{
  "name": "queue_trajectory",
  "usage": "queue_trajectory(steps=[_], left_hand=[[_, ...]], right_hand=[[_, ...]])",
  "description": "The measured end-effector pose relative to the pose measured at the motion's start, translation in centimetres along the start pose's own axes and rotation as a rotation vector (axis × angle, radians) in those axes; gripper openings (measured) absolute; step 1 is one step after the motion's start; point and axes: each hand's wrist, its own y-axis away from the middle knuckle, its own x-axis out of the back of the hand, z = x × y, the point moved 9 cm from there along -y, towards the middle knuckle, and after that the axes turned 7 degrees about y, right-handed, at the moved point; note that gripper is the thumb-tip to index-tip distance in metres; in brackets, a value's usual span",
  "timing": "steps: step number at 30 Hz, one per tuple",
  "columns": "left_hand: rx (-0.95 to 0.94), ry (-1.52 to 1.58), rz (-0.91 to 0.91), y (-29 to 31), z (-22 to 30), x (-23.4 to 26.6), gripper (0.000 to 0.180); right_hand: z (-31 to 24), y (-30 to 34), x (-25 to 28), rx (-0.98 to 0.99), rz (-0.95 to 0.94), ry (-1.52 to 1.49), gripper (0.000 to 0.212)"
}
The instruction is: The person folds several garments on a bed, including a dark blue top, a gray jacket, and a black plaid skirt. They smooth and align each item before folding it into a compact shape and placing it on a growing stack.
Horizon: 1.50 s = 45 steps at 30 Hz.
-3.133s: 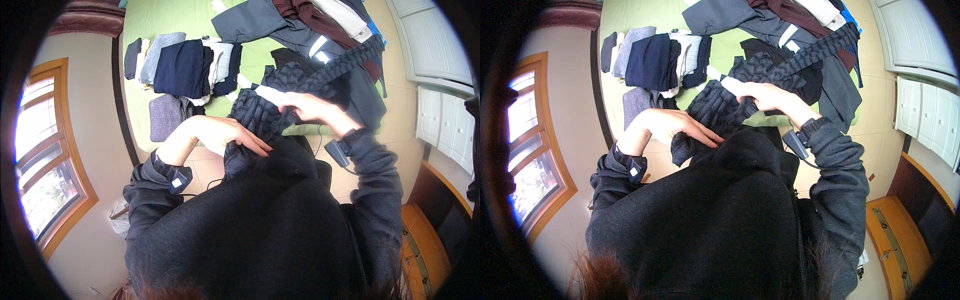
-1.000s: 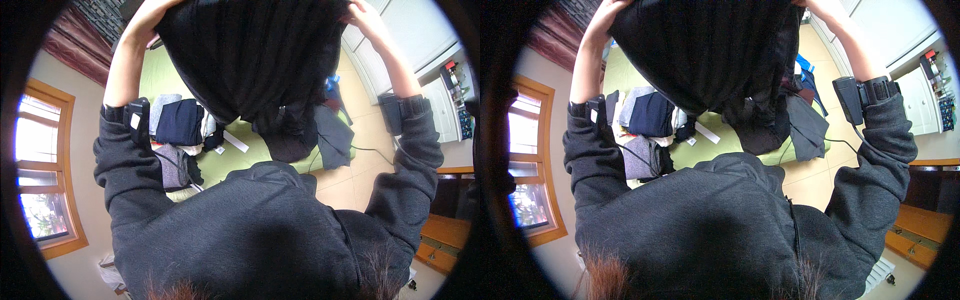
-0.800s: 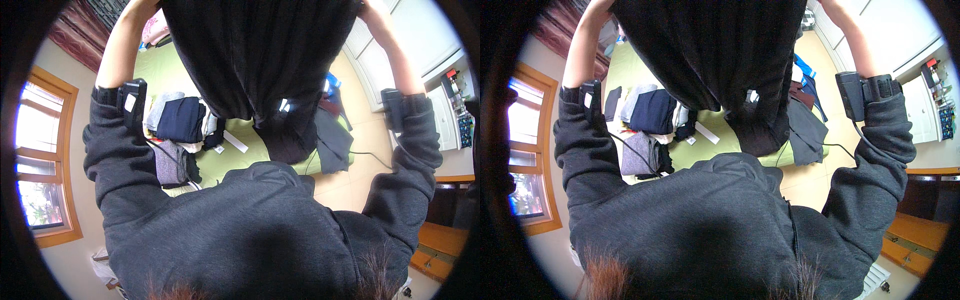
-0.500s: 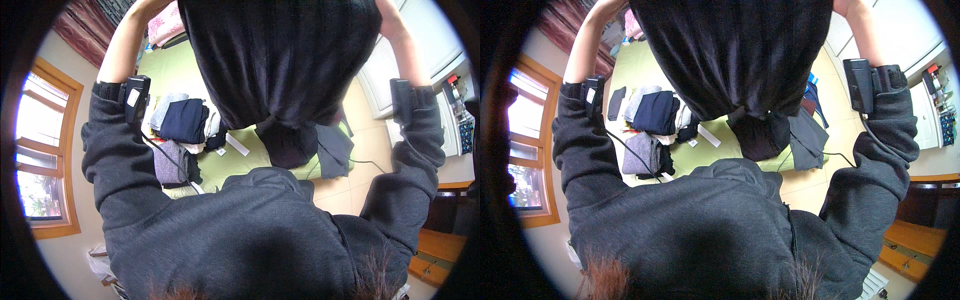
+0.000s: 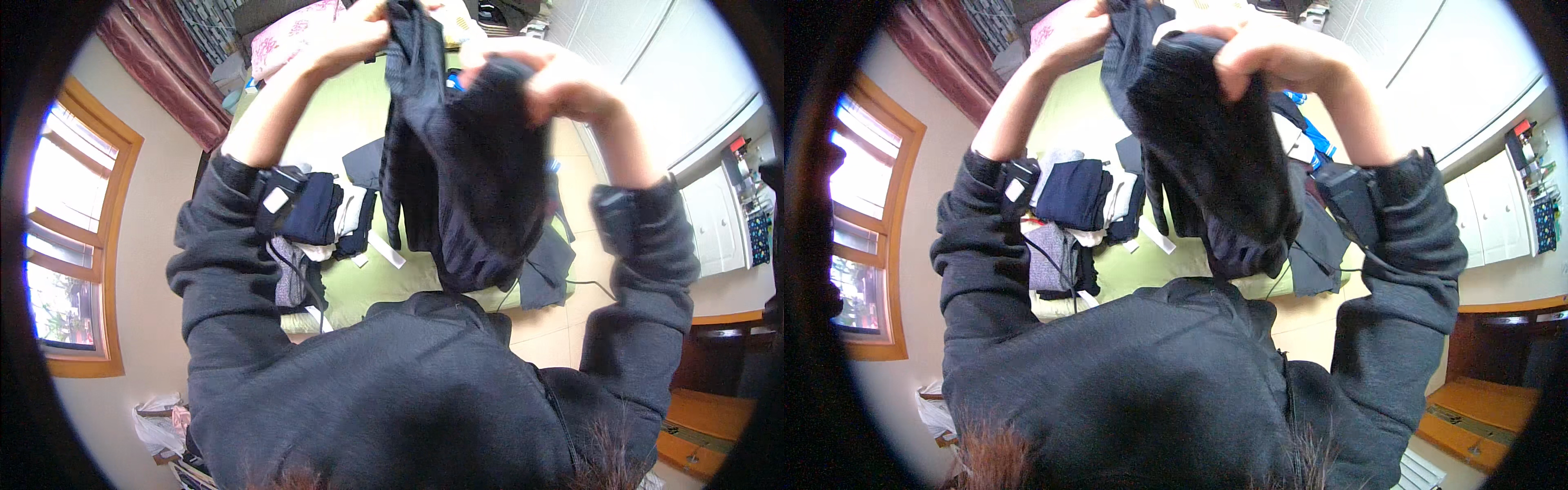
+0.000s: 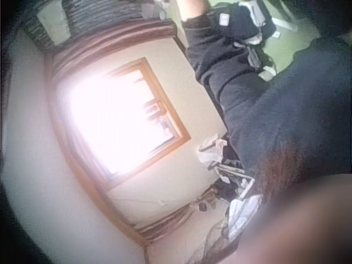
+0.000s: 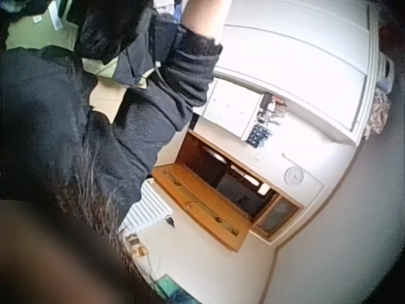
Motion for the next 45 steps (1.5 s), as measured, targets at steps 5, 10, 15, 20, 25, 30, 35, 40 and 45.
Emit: queue_trajectory(steps=[5,10,15,20,25,30,35,40,45], left_hand=[[0.299,0.549,0.021,1.0,-1.8,-5.4,0.027],[0.624,1.03,0.107,3.3,-4.8,-9.3,0.03],[0.712,1.105,0.078,4.4,-5.1,-9.6,0.039],[0.32,0.543,-0.276,4.3,-2.2,-9.6,0.051],[0.161,-0.072,-0.107,1.8,-2.8,-8.1,0.058],[0.223,0.137,-0.22,1.4,-3.4,-7.8,0.022],[0.231,0.028,-0.138,1.0,-2.6,-6.5,0.023],[0.151,0.098,-0.233,0.6,-3.4,-6.4,0.023],[0.254,0.121,-0.101,1.8,-7.3,-4.0,0.028]], right_hand=[[-0.2,-1.5,-0.1,0.084,0.237,0.426,0.05],[2.4,-1.6,-0.4,0.118,0.322,0.428,0.04],[6.4,-2.6,1.0,-0.029,0.445,0.565,0.05],[5.8,-5.0,-0.5,0.09,0.307,0.807,0.04],[5.3,-5.4,0.0,0.177,0.497,0.265,0.033],[7.5,-0.6,-0.4,0.165,0.827,0.211,0.045],[12.2,-1.7,-5.3,-0.045,0.653,0.103,0.064],[16.4,-0.4,-12.3,-0.149,0.112,0.406,0.07],[24.2,3.7,-18.5,-0.336,-0.145,0.199,0.045]])
